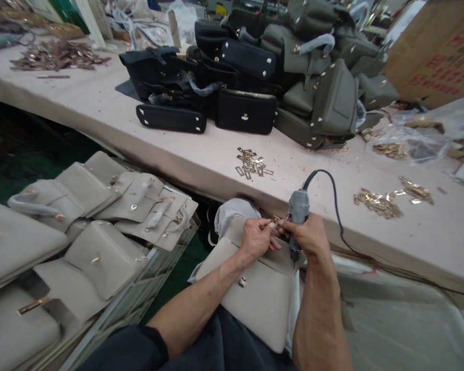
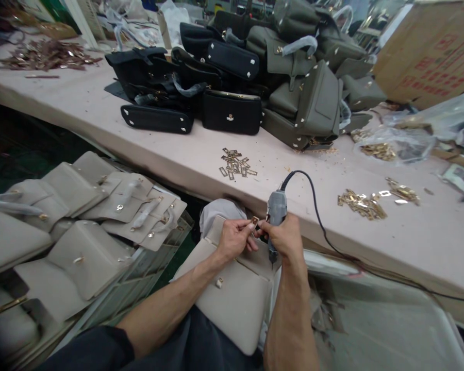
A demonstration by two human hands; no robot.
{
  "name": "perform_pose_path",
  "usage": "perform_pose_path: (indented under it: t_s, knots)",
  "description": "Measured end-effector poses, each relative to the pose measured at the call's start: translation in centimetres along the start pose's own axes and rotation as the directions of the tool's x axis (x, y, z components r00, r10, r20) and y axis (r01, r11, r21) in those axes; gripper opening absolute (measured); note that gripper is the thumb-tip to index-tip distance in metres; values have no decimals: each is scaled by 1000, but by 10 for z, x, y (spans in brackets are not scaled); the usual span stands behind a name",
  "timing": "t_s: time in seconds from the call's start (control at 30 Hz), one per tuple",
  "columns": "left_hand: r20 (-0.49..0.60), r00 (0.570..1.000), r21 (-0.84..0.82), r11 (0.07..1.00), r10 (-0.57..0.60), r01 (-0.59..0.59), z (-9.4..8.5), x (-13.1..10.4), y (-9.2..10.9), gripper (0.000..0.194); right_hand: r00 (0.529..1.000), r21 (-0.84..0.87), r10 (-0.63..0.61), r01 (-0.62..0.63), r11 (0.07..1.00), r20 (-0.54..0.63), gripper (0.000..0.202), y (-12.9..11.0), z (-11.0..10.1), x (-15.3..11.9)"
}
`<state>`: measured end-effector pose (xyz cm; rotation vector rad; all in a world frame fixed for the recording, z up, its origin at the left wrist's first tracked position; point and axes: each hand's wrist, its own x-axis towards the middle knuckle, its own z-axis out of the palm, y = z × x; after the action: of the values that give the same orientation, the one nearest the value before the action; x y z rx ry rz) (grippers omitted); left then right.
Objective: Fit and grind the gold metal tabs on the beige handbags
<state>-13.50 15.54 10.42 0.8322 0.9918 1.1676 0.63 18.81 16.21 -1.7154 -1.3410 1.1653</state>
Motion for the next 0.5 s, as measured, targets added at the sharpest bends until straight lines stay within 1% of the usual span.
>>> perform_pose_path:
  t_s: [0.17, 0.27, 0.37, 0.5]
  knots:
    - [14, 1000, 48, 999, -21, 20, -1, 2, -1, 44, 999, 112, 32, -30, 993, -16, 30, 12, 0, 7]
    - [27, 999, 90, 995, -42, 39, 0, 2, -1, 40, 999, 171, 47, -42, 984, -25, 33, 15, 1, 9]
    - [5, 999, 227, 973, -40, 38, 3, 0, -1, 35, 998, 181, 56, -52, 982, -20, 35, 12, 2, 7]
    - [-14, 999, 440, 898, 40, -29, 5, -3, 1, 34, 997, 196, 65, -55, 979, -44, 40, 11, 3, 7]
